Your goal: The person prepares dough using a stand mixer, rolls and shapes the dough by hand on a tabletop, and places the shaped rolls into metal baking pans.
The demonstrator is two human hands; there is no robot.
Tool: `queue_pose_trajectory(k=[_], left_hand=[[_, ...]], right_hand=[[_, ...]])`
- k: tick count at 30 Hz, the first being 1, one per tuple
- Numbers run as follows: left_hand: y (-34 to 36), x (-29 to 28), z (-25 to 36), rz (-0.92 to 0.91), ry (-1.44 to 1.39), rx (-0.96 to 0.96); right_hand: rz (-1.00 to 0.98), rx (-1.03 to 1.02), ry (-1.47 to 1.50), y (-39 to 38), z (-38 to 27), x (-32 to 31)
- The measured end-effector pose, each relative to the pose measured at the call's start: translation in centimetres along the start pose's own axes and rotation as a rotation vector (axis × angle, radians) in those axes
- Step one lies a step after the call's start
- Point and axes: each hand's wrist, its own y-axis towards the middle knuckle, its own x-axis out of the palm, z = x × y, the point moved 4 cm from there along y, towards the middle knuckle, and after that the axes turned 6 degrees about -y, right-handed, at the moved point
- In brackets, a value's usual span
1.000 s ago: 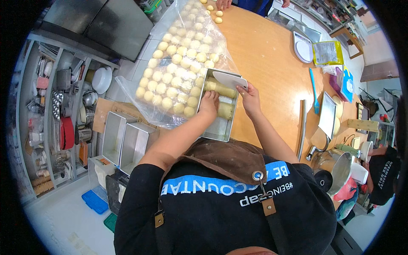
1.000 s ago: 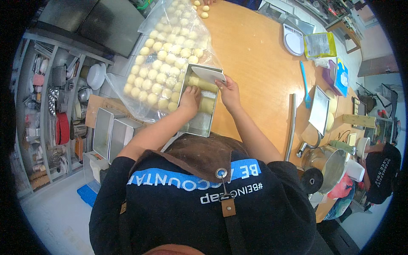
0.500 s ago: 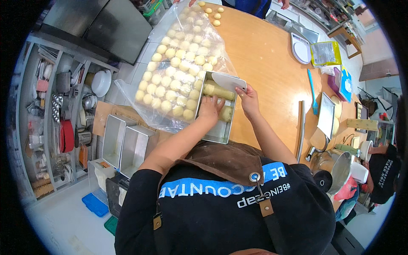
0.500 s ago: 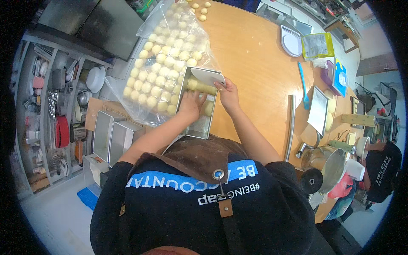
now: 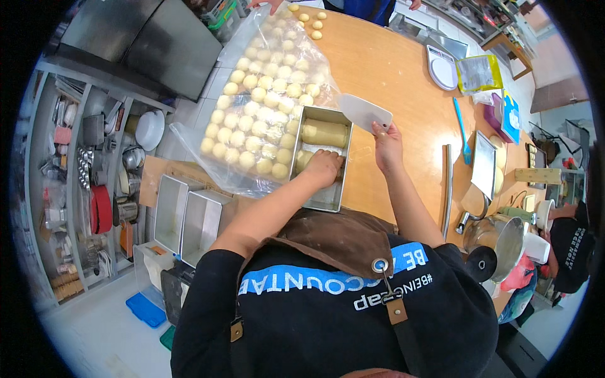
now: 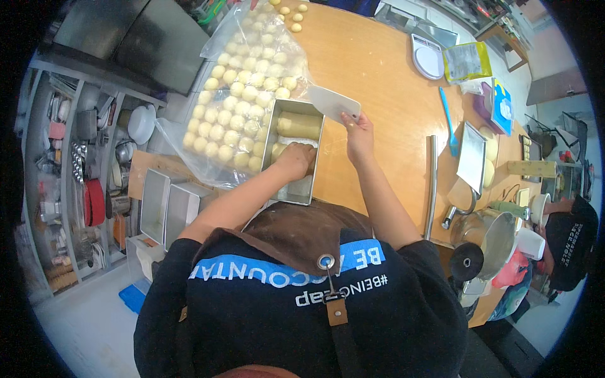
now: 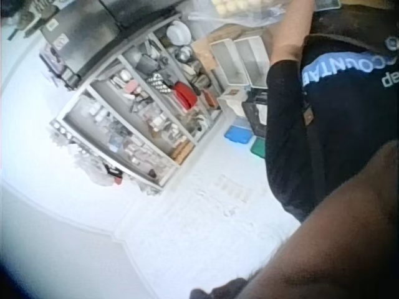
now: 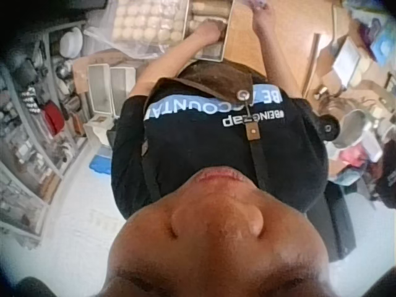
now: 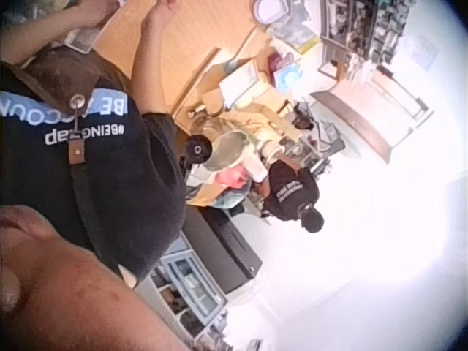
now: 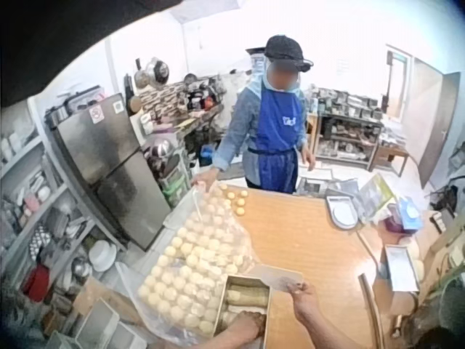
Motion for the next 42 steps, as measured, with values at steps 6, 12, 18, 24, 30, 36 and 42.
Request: queue_pose_trajectory(k=[6,12,18,24,30,36,42], left_hand=[[-1.0,-0.1,-0.3,0.395,0.074,0.139],[-0.7,-2.6,0.6,0.058,-0.16,-0.007],[1.0,-0.7,0.4,0.155,-0.043,0.08],[1.2,-0.9,-1.6,0.248,-0.291,-0.076],[-1.6,-4.0,-0.1,0.29,-0.247,-0.122],[-4.7,-7.6,1.4,0.845,-0.426,0.034],[-5.6,-9.2,7.0,0.992,-0.454,0.039]], right_hand=[[0.106,-0.059,-0.101,-2.6,-1.2,-3.9],[0.318,-0.002,-0.09,-8.1,-1.8,-10.0],[0.626,-0.046,-0.229,-15.3,-1.5,-17.4],[0.781,-0.38,-1.37,-20.6,-7.1,-20.2],[0.769,-0.071,-1.726,-18.1,-5.5,-27.4],[0.576,0.019,-1.667,-16.5,-6.8,-25.9],[0.176,-0.504,-1.18,-21.3,-14.9,-18.6]])
